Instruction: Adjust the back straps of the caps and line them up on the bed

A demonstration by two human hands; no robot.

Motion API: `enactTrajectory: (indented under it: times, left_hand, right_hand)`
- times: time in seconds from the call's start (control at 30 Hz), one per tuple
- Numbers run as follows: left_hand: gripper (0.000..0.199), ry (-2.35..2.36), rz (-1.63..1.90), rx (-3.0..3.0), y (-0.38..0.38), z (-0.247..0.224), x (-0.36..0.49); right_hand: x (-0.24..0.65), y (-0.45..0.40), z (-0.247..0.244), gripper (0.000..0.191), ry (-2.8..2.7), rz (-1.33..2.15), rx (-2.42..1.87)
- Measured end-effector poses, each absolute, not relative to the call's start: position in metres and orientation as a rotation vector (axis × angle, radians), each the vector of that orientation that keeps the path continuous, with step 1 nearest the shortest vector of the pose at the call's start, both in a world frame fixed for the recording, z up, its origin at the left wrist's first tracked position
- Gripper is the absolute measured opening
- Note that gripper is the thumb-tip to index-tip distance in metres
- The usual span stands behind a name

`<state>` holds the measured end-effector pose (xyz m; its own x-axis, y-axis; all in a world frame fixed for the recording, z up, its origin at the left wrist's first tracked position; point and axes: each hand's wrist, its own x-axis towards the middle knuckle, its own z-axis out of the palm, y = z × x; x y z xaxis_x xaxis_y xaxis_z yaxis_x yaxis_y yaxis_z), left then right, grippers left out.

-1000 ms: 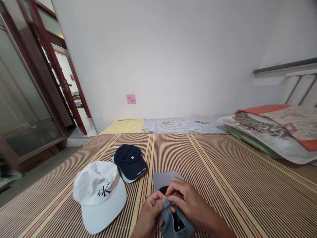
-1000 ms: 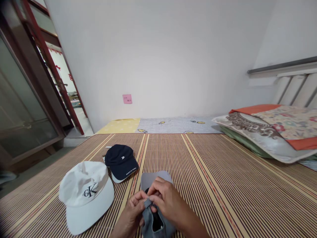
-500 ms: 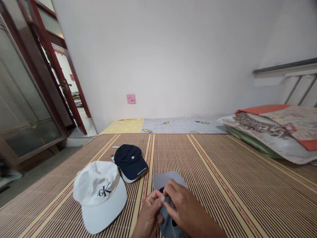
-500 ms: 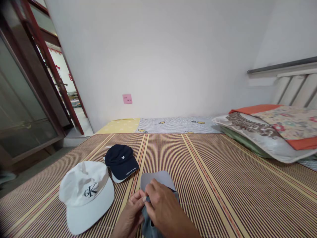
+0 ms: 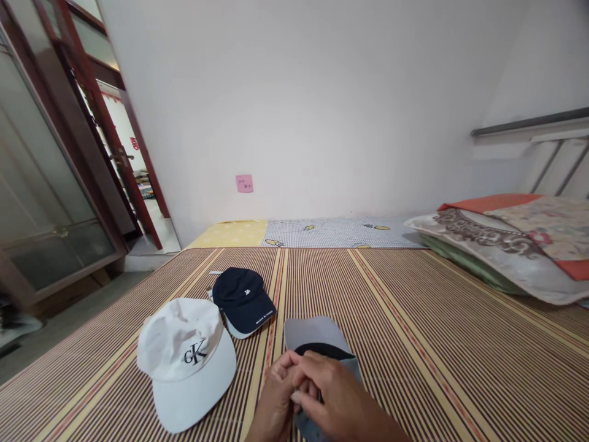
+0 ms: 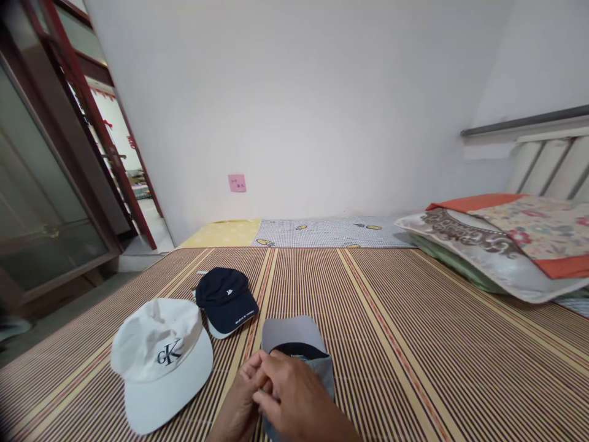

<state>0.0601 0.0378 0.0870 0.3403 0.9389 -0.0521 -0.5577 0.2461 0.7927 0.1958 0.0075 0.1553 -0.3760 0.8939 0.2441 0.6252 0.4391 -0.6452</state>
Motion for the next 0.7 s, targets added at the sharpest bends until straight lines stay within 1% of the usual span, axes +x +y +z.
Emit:
enactTrajectory:
  times: [0.03,0.13,0.2,0.27,0.37,0.5,0.63,0.7]
  left_hand:
    - [0.042,0.596,1.09,0.765,0.038,0.088,0.059]
    - [0.041,0.602,1.043,0.74,0.04,0.088,0.053]
    - [0.04,0.584,1.015,0.725,0.042,0.087,0.051]
    - [0.038,0.543,0.998,0.718,0.043,0.085,0.049]
    - [0.033,0.491,0.983,0.727,0.043,0.083,0.049]
    - [0.033,0.465,0.925,0.753,0.042,0.083,0.049]
    - [0.026,0.451,0.925,0.735,0.04,0.086,0.05]
    - [0.027,0.436,0.949,0.743,0.04,0.087,0.05]
  right_hand:
    - [0.202,0.009,0.16,0.007,-2.061,0.668,-1.246]
    - [0.229,0.016,0.173,0.025,-1.829,0.673,-1.222]
    - [0.244,0.021,0.178,0.029,-1.779,0.706,-1.214]
    - [0.25,0.022,0.177,0.03,-1.807,0.814,-1.203]
    - [0.247,0.02,0.167,0.028,-1.889,0.995,-1.162]
    - [0.243,0.014,0.145,0.015,-1.835,1.14,-1.121]
    - [0.252,0.016,0.127,0.02,-1.72,1.127,-1.108]
    - [0.255,0.018,0.124,0.02,-1.703,1.122,-1.079]
